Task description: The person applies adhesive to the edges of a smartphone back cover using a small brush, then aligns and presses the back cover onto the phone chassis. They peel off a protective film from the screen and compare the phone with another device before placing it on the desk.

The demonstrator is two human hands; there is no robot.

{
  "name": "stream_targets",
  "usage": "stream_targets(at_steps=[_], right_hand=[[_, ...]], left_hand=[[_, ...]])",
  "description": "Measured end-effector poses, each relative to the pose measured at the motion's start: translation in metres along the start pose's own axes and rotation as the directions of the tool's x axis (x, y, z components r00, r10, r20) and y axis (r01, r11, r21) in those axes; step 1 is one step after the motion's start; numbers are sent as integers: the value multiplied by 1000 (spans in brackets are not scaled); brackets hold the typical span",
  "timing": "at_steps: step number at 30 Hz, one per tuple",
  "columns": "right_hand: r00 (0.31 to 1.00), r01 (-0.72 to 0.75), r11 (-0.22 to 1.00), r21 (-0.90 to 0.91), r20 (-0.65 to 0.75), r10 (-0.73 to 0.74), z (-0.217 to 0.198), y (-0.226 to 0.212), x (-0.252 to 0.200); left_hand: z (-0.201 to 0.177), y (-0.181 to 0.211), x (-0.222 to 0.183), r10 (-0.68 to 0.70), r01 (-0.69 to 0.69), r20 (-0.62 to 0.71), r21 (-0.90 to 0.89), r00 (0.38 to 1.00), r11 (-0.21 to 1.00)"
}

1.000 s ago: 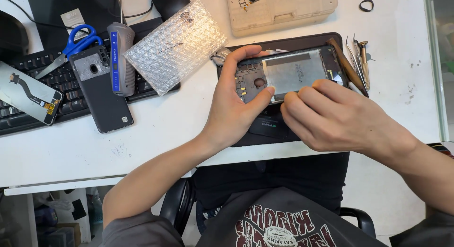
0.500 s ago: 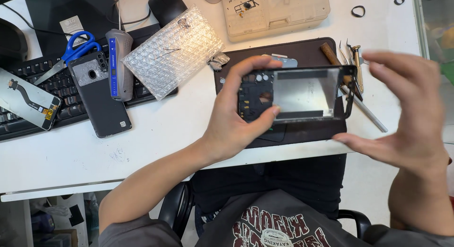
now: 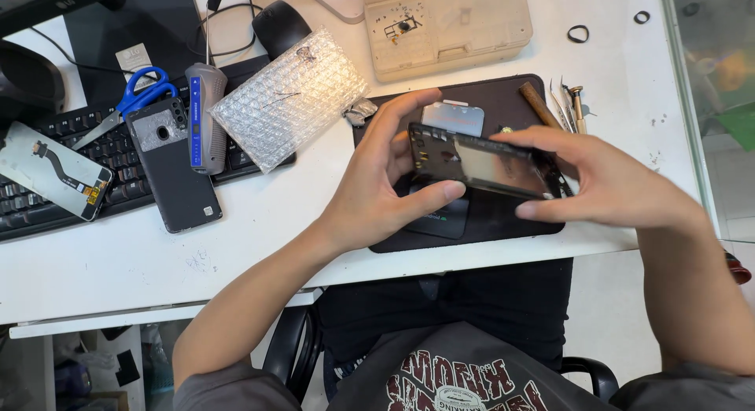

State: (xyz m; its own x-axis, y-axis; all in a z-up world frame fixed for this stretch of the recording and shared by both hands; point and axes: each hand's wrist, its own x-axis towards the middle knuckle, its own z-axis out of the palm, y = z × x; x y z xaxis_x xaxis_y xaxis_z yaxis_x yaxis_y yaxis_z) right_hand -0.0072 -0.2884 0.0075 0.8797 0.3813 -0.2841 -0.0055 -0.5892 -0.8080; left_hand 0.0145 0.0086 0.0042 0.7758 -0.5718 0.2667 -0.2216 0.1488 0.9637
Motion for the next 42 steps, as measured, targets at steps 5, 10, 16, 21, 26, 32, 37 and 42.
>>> stream_targets(at_steps=[5, 10, 16, 21, 26, 32, 37, 42], right_hand=[[920, 38, 850, 525, 314, -236, -12, 25, 4], [956, 122, 871, 477, 179, -232, 2, 29, -3], [961, 151, 926, 346, -270, -56, 24, 21, -10], [857, 145, 888, 436, -505, 108, 33, 12, -17], [808, 215, 892, 398, -585, 67, 53, 17, -36], [782, 257, 874, 414, -620, 64, 64, 24, -33], [733, 340, 893, 296, -678, -55, 44, 15, -13], [672, 328, 944, -26, -696, -253, 12, 13, 9]], left_hand=[[-4, 1, 5, 55, -46, -20, 328, 998, 944], [4, -1, 5, 57, -16, -140, 277, 989, 961], [4, -4, 11, -182, 189, -191, 15, 964, 982], [6, 0, 3, -15, 162, -238, 612, 971, 774], [33, 0, -18, 80, 94, -141, 899, 987, 427], [79, -8, -13, 25, 232, -237, 964, 971, 125], [99, -14, -6, -77, 393, -386, 912, 919, 118], [94, -19, -1, 1, 425, -438, 873, 899, 239]])
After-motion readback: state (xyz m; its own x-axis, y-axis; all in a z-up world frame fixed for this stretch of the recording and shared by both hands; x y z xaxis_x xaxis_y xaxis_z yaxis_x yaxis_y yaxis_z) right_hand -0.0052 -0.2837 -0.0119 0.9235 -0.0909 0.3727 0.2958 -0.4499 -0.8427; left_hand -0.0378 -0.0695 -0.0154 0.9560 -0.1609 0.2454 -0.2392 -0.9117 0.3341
